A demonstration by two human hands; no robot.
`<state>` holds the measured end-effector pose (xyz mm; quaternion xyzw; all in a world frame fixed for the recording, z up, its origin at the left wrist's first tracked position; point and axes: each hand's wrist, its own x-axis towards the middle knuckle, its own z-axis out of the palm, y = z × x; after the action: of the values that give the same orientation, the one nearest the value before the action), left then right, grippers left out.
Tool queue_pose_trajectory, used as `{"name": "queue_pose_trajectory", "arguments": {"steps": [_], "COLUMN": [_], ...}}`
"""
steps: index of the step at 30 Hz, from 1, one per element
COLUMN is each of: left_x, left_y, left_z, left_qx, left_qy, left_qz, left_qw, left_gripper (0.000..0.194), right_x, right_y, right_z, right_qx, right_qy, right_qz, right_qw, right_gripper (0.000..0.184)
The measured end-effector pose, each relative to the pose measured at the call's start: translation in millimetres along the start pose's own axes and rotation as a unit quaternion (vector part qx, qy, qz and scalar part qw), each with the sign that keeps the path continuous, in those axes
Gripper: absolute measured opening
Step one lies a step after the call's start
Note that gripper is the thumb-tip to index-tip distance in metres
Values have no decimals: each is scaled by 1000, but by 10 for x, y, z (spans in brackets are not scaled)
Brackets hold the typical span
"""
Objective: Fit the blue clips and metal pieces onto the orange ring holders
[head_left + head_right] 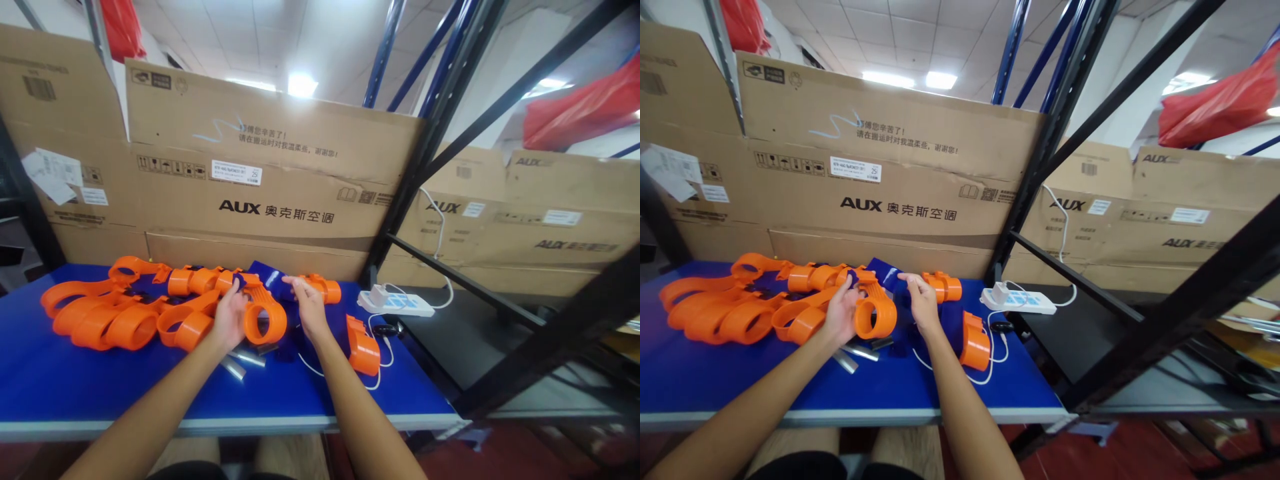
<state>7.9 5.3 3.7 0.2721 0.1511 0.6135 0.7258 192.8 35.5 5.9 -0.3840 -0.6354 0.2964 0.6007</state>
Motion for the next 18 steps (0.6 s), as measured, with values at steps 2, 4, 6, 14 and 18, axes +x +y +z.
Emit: {"name": "queue_pose_trajectory", "arguments": {"steps": [2,4,6,14,18], "left_x": [-2,-3,-6,-13,16], "left_y": [-9,-30,-52,-72,-84], "left_z": [14,22,24,-2,-53], "left_qx": [3,10,20,32,23], "left_qy": [-4,-16,-30,-39,-24], "left_qz": [2,-4,-13,-55,-32], "left_qw": [1000,1000,999,997,999], "left_gripper": [50,49,47,43,32], "right_x": [-17,-39,-61,-58,-10], "right_y": [-10,-18,-18,43,36], "right_z": [-6,-16,-27,-46,-68], "right_qx": [-73,-165,-234,-259,-156], "right_qy": [27,32,-7,-57,9], "right_qz": [-33,-82,-122,-131,-83], "right_qw": [996,982,965,955,984], "right_gripper": [38,37,44,41,34]}}
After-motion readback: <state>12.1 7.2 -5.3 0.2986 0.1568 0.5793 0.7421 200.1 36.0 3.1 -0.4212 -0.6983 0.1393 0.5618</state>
